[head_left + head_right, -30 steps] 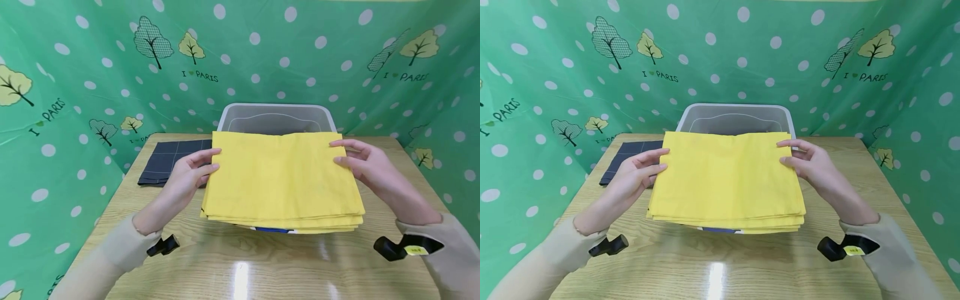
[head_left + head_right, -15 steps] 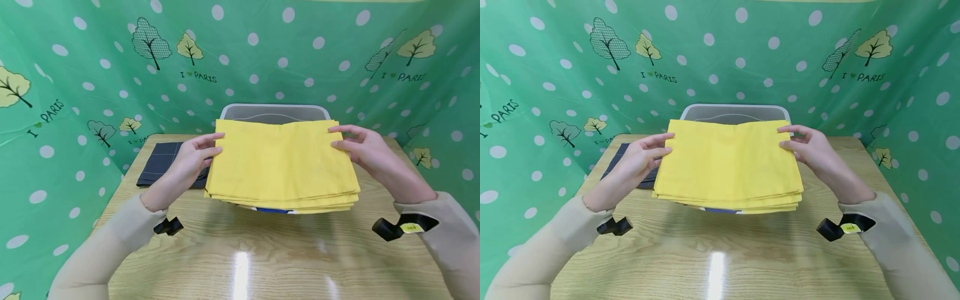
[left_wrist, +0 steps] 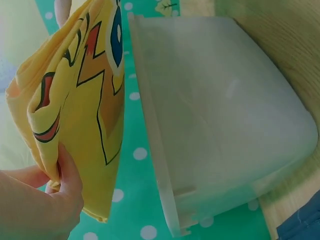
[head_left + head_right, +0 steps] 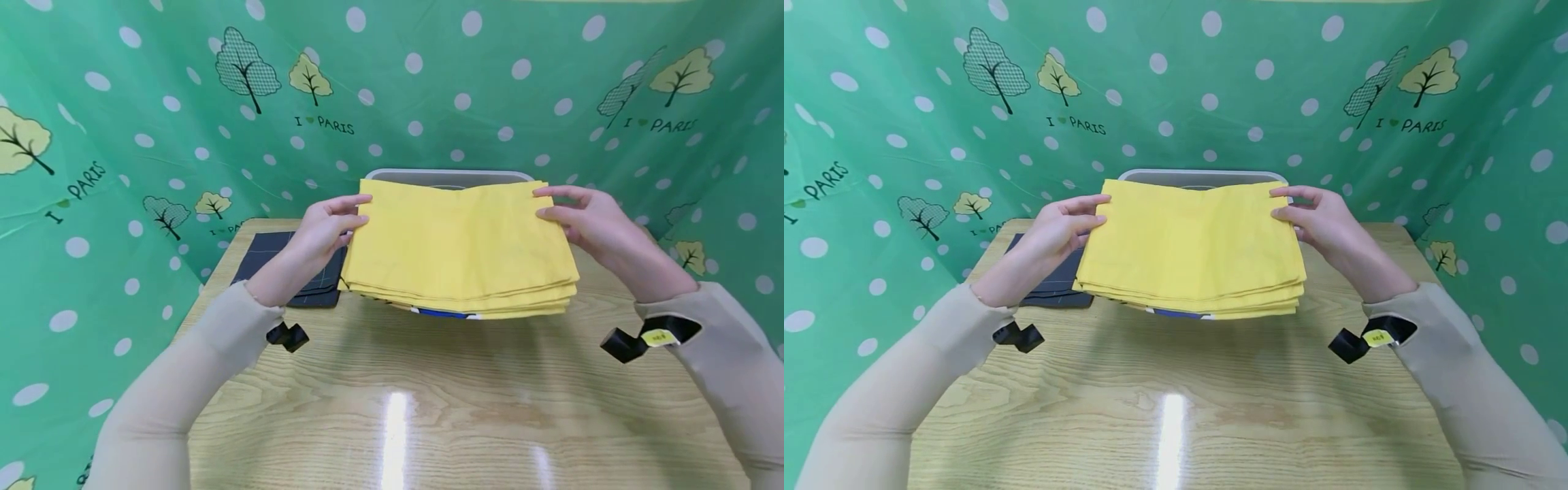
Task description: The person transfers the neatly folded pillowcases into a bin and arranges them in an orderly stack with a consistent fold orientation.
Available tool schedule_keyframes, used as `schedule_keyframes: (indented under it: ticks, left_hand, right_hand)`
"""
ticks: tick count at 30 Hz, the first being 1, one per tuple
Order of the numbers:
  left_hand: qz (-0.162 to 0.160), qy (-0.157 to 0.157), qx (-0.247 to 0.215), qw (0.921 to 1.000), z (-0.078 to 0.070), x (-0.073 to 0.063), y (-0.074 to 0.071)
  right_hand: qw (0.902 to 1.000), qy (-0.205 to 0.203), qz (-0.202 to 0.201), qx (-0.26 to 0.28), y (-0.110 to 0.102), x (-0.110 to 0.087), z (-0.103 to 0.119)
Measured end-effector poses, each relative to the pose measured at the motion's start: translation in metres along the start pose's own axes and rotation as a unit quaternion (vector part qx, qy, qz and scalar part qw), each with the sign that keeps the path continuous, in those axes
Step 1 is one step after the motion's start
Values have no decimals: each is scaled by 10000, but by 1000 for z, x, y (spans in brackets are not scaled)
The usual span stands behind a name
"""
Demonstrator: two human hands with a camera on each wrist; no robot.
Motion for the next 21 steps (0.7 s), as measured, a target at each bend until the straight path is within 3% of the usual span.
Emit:
schedule_keyframes:
  ticks: [8, 21]
  left_hand:
    - [-113, -125, 39, 9998, -5, 18, -1]
    - [-366, -517, 39, 9980, -14, 50, 2]
  right_hand:
    - [9995, 318, -23, -20, -4, 16, 7]
    - [9985, 352, -46, 427, -10, 41, 16]
Point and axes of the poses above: each hand's wrist, its own x-axis towards the middle knuckle, its own y-axis out of the palm, z = x × y, the point moved 2 cm from there along x, towards the middle knuckle, and after that the axes turned 1 degree about x, right-handed, at the moved point
